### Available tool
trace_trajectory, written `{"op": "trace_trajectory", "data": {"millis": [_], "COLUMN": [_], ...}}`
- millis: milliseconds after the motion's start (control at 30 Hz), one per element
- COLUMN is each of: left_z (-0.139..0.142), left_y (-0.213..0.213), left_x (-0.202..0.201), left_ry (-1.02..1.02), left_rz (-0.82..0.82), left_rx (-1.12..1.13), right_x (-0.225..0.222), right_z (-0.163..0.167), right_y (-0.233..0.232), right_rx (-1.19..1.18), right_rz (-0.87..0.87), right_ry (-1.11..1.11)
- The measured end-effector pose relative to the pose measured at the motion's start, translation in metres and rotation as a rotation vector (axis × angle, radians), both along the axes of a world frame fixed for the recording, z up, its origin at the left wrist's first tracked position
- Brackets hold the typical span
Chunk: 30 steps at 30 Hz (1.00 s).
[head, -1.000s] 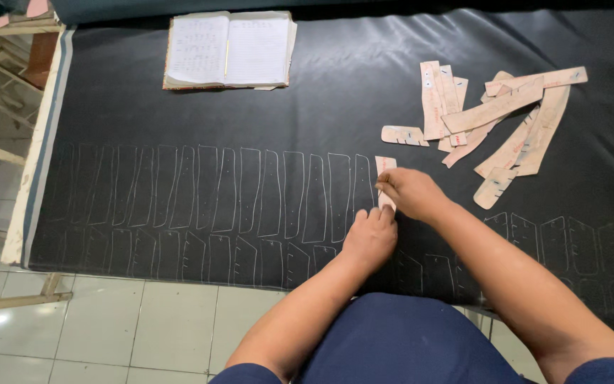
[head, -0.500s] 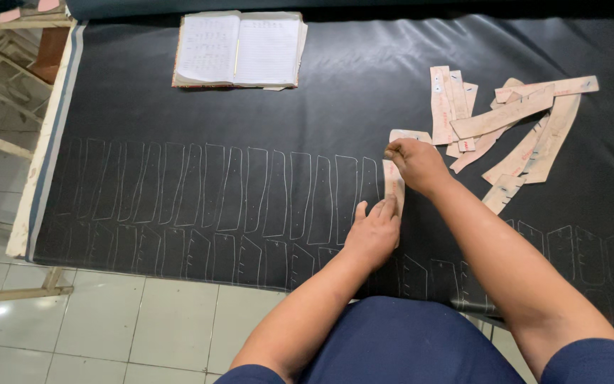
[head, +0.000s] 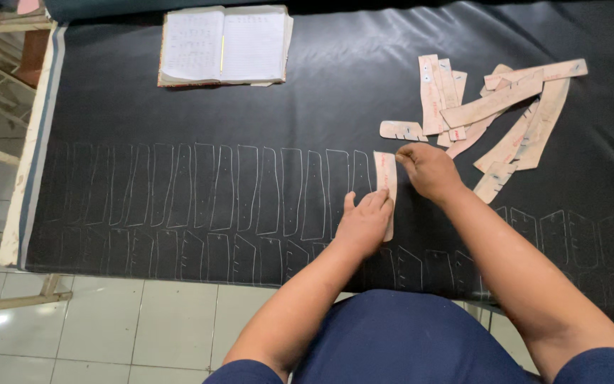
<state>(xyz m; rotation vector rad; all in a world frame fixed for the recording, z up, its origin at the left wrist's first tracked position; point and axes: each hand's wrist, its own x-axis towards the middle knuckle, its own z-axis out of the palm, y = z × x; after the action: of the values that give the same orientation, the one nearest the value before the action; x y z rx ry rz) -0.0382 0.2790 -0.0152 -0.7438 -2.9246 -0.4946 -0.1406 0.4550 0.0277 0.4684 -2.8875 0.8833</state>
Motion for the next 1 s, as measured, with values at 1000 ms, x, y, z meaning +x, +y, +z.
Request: {"op": "trace_trajectory", "data": {"millis": [1000], "left_z": [0.037], "left_y": [-0.017], "left_x": [-0.02], "left_ry": [-0.241], "left_rz": [0.025], "left_rx": [0.076], "right_x": [0.147], "right_z": [0.007], "right_y": [-0.002], "right_rx": [-0.112], "right_rz": [0.223], "right_ry": [-0.186]}}
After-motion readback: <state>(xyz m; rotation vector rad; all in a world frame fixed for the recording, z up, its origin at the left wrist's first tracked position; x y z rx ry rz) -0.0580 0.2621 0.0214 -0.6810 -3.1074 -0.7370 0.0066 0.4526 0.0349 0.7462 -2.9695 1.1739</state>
